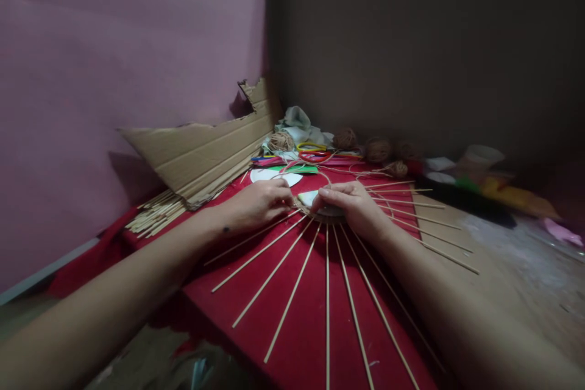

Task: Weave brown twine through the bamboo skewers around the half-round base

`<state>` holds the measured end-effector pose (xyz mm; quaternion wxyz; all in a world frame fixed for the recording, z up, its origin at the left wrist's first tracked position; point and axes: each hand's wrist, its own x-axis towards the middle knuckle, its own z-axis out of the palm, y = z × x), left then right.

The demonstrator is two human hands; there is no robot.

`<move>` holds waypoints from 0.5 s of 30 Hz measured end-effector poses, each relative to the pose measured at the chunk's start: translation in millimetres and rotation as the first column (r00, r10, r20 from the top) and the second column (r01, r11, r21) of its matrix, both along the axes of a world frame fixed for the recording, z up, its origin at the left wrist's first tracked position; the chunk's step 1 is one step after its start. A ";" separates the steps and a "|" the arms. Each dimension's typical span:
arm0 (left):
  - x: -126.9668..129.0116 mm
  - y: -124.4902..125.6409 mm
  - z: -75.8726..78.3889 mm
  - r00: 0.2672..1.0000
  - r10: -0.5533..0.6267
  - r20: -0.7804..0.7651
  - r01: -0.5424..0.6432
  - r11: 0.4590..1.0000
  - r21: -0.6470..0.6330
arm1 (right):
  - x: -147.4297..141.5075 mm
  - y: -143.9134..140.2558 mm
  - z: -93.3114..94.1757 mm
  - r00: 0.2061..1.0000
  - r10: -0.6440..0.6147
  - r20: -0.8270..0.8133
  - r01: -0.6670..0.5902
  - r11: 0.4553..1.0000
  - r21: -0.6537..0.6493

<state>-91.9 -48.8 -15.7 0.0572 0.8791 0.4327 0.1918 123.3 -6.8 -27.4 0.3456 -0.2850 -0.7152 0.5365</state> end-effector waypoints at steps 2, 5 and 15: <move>-4.5 -6.7 -0.6 1.000 -0.010 -0.012 0.010 1.000 -0.008 | -0.8 -2.6 3.2 1.000 -0.001 0.029 0.001 1.000 0.029; -8.7 -11.7 -4.0 1.000 -0.017 -0.012 0.017 1.000 0.007 | -2.5 -6.7 7.5 0.997 -0.015 0.081 0.009 0.997 0.079; -10.6 -15.4 -4.1 0.999 -0.045 -0.015 0.045 0.998 -0.033 | -4.1 -8.7 5.9 0.989 -0.016 0.145 0.002 0.996 0.093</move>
